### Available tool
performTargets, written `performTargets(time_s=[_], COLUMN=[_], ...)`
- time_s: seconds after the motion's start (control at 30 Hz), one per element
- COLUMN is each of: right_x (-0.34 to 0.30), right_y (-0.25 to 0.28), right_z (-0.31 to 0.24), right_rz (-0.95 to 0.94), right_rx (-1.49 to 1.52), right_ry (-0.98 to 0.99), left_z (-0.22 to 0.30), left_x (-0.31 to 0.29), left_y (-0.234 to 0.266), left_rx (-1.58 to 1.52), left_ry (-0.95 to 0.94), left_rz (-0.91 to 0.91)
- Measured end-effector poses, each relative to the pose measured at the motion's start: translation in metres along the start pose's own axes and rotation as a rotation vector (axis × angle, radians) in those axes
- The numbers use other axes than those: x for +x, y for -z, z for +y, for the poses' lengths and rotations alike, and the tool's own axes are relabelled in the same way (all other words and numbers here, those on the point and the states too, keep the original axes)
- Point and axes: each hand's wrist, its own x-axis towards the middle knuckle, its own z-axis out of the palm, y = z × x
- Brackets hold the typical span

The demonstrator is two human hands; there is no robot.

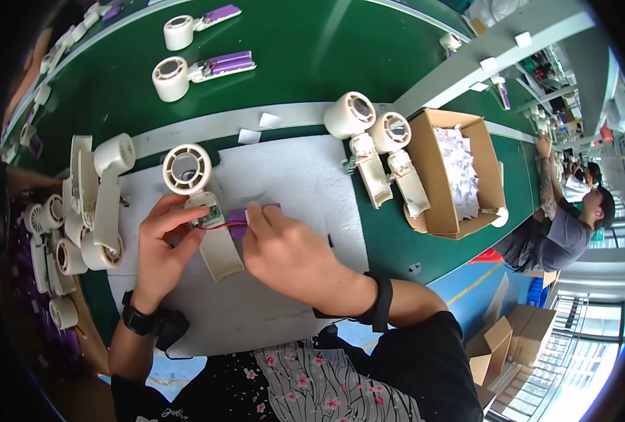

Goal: The person connects a circuit board to a battery pack by hand and fits them into a fan housing before setting it aside. They then move a cardboard box and repeat the process with another set of components.

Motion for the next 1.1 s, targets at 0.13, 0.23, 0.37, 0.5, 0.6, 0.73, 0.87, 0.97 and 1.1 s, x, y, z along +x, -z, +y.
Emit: performTargets(time_s=[0.13, 0.23, 0.37, 0.5, 0.6, 0.73, 0.87, 0.97, 1.1], right_x=[-0.002, -0.001, 0.0, 0.0, -0.002, -0.004, -0.004, -0.004, -0.003], right_y=[-0.005, -0.006, -0.006, -0.003, -0.001, -0.006, -0.006, -0.007, -0.009], right_z=[-0.005, -0.005, -0.002, 0.006, 0.014, 0.018, 0.016, 0.011, 0.01], right_rz=[0.007, 0.012, 0.0, -0.013, 0.023, 0.031, 0.027, 0.039, 0.059], right_rx=[-0.111, -0.125, -0.067, 0.051, 0.121, 0.219, 0.22, 0.123, -0.002], right_ry=[0.007, -0.006, -0.035, -0.036, -0.005, -0.024, -0.025, -0.021, 0.029], left_z=[-0.002, -0.005, -0.007, -0.006, -0.006, -0.004, -0.003, -0.003, -0.003], left_x=[-0.001, 0.001, 0.001, -0.001, -0.001, 0.0, 0.001, 0.002, 0.0], left_y=[-0.001, -0.003, -0.002, -0.001, 0.001, 0.001, 0.003, 0.004, 0.005], left_rx=[0.013, 0.014, 0.023, 0.035, 0.048, 0.065, 0.045, 0.027, 0.029], left_ry=[-0.008, -0.022, -0.048, -0.066, -0.072, -0.069, -0.056, -0.016, -0.007], left_rz=[0.004, 0.0, -0.013, -0.02, -0.035, -0.059, -0.064, -0.076, -0.073])
